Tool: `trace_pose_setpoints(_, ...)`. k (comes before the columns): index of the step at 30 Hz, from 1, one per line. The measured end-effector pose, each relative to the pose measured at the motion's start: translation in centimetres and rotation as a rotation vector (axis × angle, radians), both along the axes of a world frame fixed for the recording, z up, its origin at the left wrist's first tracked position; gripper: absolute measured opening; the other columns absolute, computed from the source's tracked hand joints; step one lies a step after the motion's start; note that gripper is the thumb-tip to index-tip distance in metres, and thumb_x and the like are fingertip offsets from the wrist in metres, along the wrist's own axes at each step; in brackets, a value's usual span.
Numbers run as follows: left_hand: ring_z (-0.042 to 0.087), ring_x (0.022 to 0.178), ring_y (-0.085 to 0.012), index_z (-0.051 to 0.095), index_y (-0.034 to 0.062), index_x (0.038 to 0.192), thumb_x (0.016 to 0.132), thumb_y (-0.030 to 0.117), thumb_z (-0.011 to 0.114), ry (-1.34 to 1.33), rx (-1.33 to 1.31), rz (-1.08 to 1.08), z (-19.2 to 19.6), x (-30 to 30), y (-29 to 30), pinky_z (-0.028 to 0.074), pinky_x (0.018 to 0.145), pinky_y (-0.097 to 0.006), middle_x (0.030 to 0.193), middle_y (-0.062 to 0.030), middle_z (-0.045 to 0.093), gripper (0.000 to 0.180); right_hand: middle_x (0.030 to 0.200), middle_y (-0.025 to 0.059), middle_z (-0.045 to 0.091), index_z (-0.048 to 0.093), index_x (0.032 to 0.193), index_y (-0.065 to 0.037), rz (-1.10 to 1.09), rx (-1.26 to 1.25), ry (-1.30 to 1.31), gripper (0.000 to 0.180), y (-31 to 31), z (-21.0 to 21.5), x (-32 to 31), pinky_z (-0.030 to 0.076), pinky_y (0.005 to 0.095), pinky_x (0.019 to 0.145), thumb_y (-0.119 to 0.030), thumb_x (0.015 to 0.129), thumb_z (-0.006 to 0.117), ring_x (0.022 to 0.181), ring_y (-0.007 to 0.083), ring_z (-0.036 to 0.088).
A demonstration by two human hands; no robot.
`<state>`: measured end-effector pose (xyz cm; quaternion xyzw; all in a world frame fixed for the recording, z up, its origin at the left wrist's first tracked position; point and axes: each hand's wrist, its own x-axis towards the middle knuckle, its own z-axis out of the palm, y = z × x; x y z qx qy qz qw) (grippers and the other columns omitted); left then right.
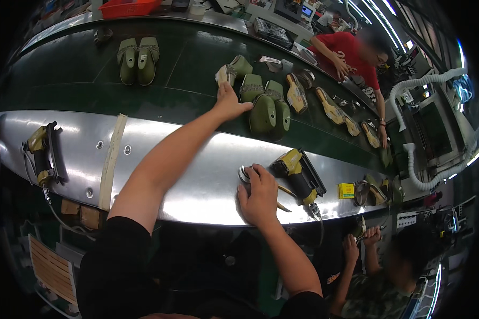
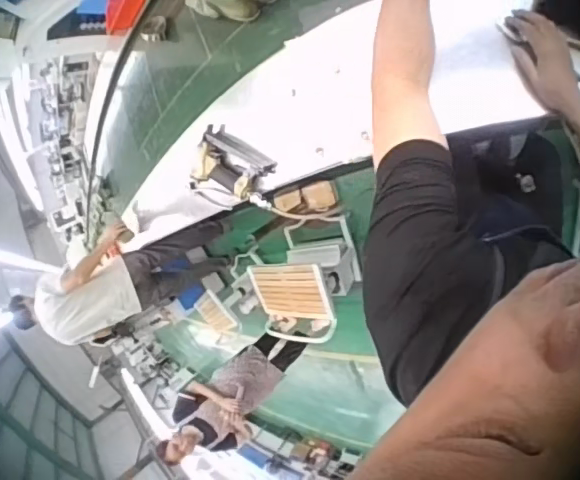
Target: The person assembles green slipper soles by attaching a decorative strap and securing the sole to the upper using a pneumatic staple gun. The person repeatedly picks up slipper components from a conveyor belt, aligns them, and staples them together before placing the finished product back on the belt.
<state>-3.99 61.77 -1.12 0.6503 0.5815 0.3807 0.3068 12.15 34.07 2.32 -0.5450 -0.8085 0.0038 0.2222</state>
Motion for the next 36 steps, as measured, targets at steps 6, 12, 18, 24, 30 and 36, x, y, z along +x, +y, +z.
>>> trace_pose_setpoints(6,0.024,0.154,-0.0525,0.007,-0.0186,0.158,0.083,0.049,0.079,0.044,-0.045,-0.271,-0.6,4.6,-4.6,0.028,0.126,-0.044,0.164,-0.0449,0.008,0.123,0.140,0.0198,0.054,0.060,0.134,-0.003,0.006,0.005,0.011,0.051,-0.6,-0.7,-0.6,0.039,0.0508,0.109,-0.016,0.086,0.074,0.127,0.0406,0.051)
trace_pose_setpoints(12,0.041,0.143,-0.0570,0.008,-0.0190,0.157,0.079,0.046,0.082,0.148,-0.006,-0.268,0.2,3.2,-5.9,0.042,0.118,-0.046,0.160,-0.0499,0.009,0.126,0.140,0.0198,0.054,0.059,0.135,-0.003,0.013,0.014,0.000,0.052,-1.0,-0.5,-1.2,0.039,0.0507,0.109,-0.016,0.087,0.074,0.128,0.0403,0.051)
trace_pose_setpoints(18,0.043,0.141,-0.0586,0.008,-0.0185,0.157,0.078,0.046,0.083,0.154,0.040,-0.234,0.5,2.4,-6.5,0.043,0.116,-0.048,0.159,-0.0509,0.010,0.126,0.139,0.0202,0.055,0.061,0.134,-0.003,0.015,0.001,0.003,0.051,-0.9,-0.3,-1.8,0.040,0.0505,0.109,-0.016,0.086,0.074,0.127,0.0410,0.052)
trace_pose_setpoints(24,0.016,0.155,-0.0505,0.019,-0.0158,0.156,0.086,0.053,0.077,-0.039,0.197,0.015,0.8,1.2,-6.9,0.020,0.128,-0.049,0.165,-0.0364,0.017,0.115,0.140,0.0205,0.055,0.060,0.134,-0.003,0.007,0.016,-0.027,0.050,-1.2,-1.1,-2.9,0.040,0.0500,0.108,-0.015,0.087,0.073,0.128,0.0413,0.053)
trace_pose_setpoints(30,0.010,0.158,-0.0494,0.011,-0.0177,0.158,0.086,0.056,0.075,-0.238,0.049,0.020,-1.0,-3.4,-1.9,0.017,0.130,-0.046,0.166,-0.0393,0.007,0.121,0.140,0.0205,0.055,0.060,0.134,-0.002,0.019,-0.001,-0.025,0.051,-0.9,-1.6,-5.5,0.040,0.0491,0.108,-0.014,0.086,0.073,0.127,0.0410,0.053)
trace_pose_setpoints(36,-0.004,0.157,-0.0542,0.002,-0.0207,0.157,0.084,0.069,0.072,-0.171,-0.015,-0.135,-1.4,-4.0,-0.1,0.009,0.130,-0.052,0.165,-0.0439,-0.003,0.135,0.138,0.0217,0.056,0.061,0.133,-0.001,0.016,0.016,-0.042,0.049,0.4,-2.1,-6.1,0.040,0.0495,0.109,-0.012,0.085,0.072,0.126,0.0421,0.054)
